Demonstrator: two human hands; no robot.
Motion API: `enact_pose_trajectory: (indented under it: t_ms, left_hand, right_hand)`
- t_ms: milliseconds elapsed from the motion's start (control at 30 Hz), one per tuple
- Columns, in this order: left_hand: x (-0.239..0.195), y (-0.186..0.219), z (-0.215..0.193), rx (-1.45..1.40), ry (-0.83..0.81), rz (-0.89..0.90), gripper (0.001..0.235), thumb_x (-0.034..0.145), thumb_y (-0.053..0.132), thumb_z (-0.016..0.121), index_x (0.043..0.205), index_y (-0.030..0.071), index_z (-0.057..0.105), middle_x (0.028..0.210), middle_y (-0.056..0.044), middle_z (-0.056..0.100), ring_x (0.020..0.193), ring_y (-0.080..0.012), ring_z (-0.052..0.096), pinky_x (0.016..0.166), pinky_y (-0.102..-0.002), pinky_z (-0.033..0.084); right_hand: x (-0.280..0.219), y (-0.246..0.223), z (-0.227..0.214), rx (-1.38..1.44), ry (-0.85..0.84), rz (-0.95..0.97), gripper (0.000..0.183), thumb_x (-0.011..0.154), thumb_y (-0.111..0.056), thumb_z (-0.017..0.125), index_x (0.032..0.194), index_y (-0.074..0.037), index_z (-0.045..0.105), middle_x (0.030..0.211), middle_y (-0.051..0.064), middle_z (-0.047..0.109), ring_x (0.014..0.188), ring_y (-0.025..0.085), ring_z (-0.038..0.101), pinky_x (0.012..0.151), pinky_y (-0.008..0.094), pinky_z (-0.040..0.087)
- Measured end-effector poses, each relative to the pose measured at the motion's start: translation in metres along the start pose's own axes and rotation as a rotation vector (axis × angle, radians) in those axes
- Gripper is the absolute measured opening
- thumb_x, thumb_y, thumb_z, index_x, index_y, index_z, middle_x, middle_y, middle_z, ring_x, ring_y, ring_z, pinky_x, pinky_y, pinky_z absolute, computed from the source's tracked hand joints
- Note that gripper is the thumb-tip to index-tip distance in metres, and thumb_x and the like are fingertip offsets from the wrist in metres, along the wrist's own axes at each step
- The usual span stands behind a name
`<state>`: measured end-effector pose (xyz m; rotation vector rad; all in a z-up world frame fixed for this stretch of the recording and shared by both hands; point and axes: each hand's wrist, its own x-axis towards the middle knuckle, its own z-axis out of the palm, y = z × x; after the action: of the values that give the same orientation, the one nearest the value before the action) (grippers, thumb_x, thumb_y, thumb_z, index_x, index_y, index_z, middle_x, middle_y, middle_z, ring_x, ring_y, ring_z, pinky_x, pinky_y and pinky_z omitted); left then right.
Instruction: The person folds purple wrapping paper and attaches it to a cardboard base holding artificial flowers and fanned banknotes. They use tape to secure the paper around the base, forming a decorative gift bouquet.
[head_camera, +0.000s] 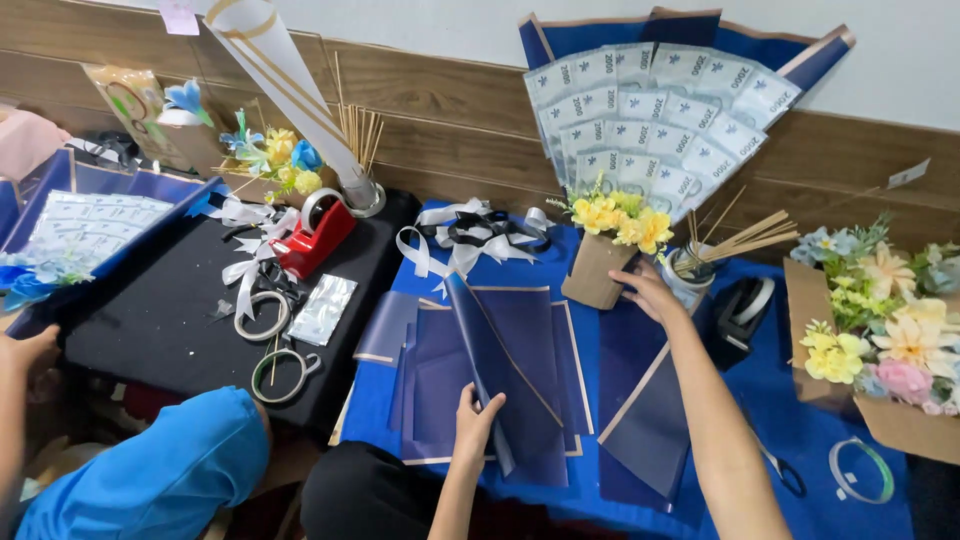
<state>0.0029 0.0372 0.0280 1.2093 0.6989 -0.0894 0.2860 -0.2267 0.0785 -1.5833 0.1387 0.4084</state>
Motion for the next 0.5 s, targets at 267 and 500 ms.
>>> enact_pose_trajectory:
  t_ms: [267, 500]
  left_hand:
    - [0.001, -0.004, 0.001, 0.045, 0.025, 0.088, 0.050, 0.091, 0.009, 0.059, 0.140, 0.011, 0.052, 0.133, -0.009, 0.065, 0.121, -0.0232, 0.064, 0.103, -0.032, 0.051]
    - [0.010, -0.024, 0.004, -0.015, 0.040, 0.130, 0.068, 0.089, 0.012, 0.063, 0.152, 0.014, 0.038, 0.146, -0.010, 0.055, 0.132, -0.0250, 0.057, 0.110, -0.035, 0.047]
  right_hand:
    - [-0.037, -0.013, 0.004, -0.014, -0.082, -0.028, 0.072, 0.085, -0.014, 0.070, 0.148, -0.028, 0.037, 0.147, 0.002, 0.052, 0.132, 0.022, 0.053, 0.092, 0.036, 0.050]
    - [-0.153, -0.011, 0.029, -0.037, -0.095, 0.036, 0.087, 0.075, -0.022, 0.072, 0.153, -0.015, 0.035, 0.150, 0.011, 0.052, 0.135, 0.028, 0.054, 0.104, 0.043, 0.050]
